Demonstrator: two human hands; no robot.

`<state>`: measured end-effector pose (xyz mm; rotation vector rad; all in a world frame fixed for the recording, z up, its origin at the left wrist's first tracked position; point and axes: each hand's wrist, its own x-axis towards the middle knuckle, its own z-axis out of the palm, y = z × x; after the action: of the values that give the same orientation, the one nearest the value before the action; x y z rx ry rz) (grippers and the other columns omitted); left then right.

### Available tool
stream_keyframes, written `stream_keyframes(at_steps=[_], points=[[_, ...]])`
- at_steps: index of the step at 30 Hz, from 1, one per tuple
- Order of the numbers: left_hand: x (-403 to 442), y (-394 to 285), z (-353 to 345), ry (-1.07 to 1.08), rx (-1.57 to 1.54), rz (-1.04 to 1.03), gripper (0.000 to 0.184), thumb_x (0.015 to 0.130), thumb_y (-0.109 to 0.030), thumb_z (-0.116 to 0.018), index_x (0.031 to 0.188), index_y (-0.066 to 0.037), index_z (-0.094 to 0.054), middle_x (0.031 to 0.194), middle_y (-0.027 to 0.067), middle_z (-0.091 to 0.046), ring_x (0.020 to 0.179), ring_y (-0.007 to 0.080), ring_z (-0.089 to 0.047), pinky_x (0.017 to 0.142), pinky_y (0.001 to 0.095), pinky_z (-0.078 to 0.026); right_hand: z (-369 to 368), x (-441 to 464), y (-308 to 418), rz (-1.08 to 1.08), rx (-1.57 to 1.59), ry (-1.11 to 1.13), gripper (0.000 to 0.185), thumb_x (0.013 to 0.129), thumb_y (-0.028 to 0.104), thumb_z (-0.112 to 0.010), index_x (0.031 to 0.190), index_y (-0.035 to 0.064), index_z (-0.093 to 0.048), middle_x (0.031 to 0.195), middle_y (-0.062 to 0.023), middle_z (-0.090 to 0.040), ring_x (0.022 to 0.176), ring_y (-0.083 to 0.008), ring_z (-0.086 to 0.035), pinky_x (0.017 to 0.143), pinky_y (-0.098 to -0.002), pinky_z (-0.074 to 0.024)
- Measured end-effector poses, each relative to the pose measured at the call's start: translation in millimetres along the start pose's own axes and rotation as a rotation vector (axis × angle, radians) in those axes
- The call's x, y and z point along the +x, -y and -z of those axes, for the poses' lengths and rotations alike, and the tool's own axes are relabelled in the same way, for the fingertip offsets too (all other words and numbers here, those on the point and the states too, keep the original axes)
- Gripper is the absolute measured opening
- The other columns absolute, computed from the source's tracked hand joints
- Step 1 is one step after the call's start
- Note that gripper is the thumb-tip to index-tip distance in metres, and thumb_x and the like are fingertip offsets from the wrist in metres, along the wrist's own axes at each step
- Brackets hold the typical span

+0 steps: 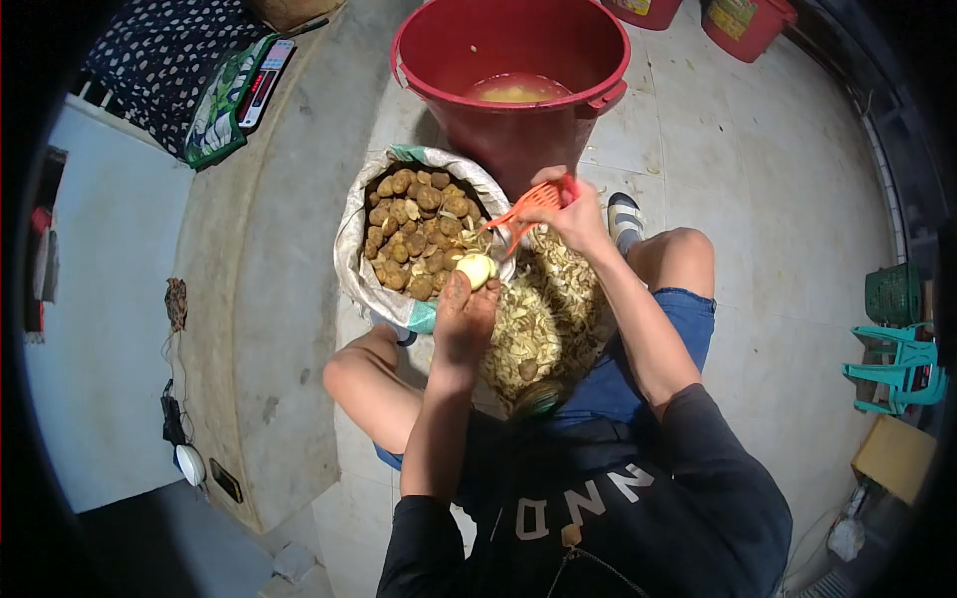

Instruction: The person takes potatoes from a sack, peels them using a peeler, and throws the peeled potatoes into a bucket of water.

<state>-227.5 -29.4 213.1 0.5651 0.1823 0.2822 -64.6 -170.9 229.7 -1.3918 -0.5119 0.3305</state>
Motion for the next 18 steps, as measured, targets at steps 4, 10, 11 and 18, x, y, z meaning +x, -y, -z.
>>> stream_keyframes(at_steps=[4, 10, 11, 18], points=[[-3.2, -2.8, 0.7, -0.071, -0.072, 0.085, 0.037, 0.101, -0.027, -0.047, 0.125, 0.003, -0.048, 0.124, 0.0124, -0.055, 0.115, 0.0238, -0.052, 0.106, 0.0385, -0.038, -11.7, -7.8, 2.9, 0.056, -0.042, -0.005, 0.044, 0.067, 0.005, -0.087, 0.101, 0.0007, -0.058, 0.092, -0.0020, -0.061, 0.086, -0.0100, -0.059, 0.077, -0.0255, -0.0490], [2.1, -4.1, 24.4, -0.061, -0.187, 0.120, 0.037, 0.102, -0.029, -0.045, 0.122, 0.001, -0.050, 0.115, 0.0136, -0.057, 0.112, 0.0241, -0.052, 0.092, 0.0347, -0.042, 13.7, 7.0, -4.6, 0.115, 0.021, -0.165, 0.040, 0.072, -0.005, -0.079, 0.103, -0.0013, -0.055, 0.091, -0.0069, -0.063, 0.082, -0.0146, -0.066, 0.076, -0.0288, -0.0552], [3.7, -3.7, 29.4, -0.026, -0.208, 0.175, 0.036, 0.102, -0.029, -0.045, 0.122, 0.001, -0.050, 0.114, 0.0131, -0.057, 0.113, 0.0239, -0.052, 0.089, 0.0337, -0.043, 16.2, 4.1, 0.6, 0.118, 0.021, -0.164, 0.040, 0.072, -0.005, -0.079, 0.103, -0.0013, -0.055, 0.091, -0.0069, -0.063, 0.082, -0.0146, -0.066, 0.076, -0.0288, -0.0552], [148.4, -28.7, -52.1, -0.072, 0.064, 0.072, 0.060, 0.097, -0.049, -0.046, 0.121, 0.006, -0.047, 0.105, 0.0194, -0.062, 0.088, 0.0236, -0.061, 0.076, 0.0344, -0.050, 45.2, 0.9, 8.4, 0.157, 0.023, -0.339, 0.043, 0.072, 0.000, -0.081, 0.106, -0.0022, -0.056, 0.093, -0.0075, -0.064, 0.083, -0.0139, -0.064, 0.075, -0.0272, -0.0534]])
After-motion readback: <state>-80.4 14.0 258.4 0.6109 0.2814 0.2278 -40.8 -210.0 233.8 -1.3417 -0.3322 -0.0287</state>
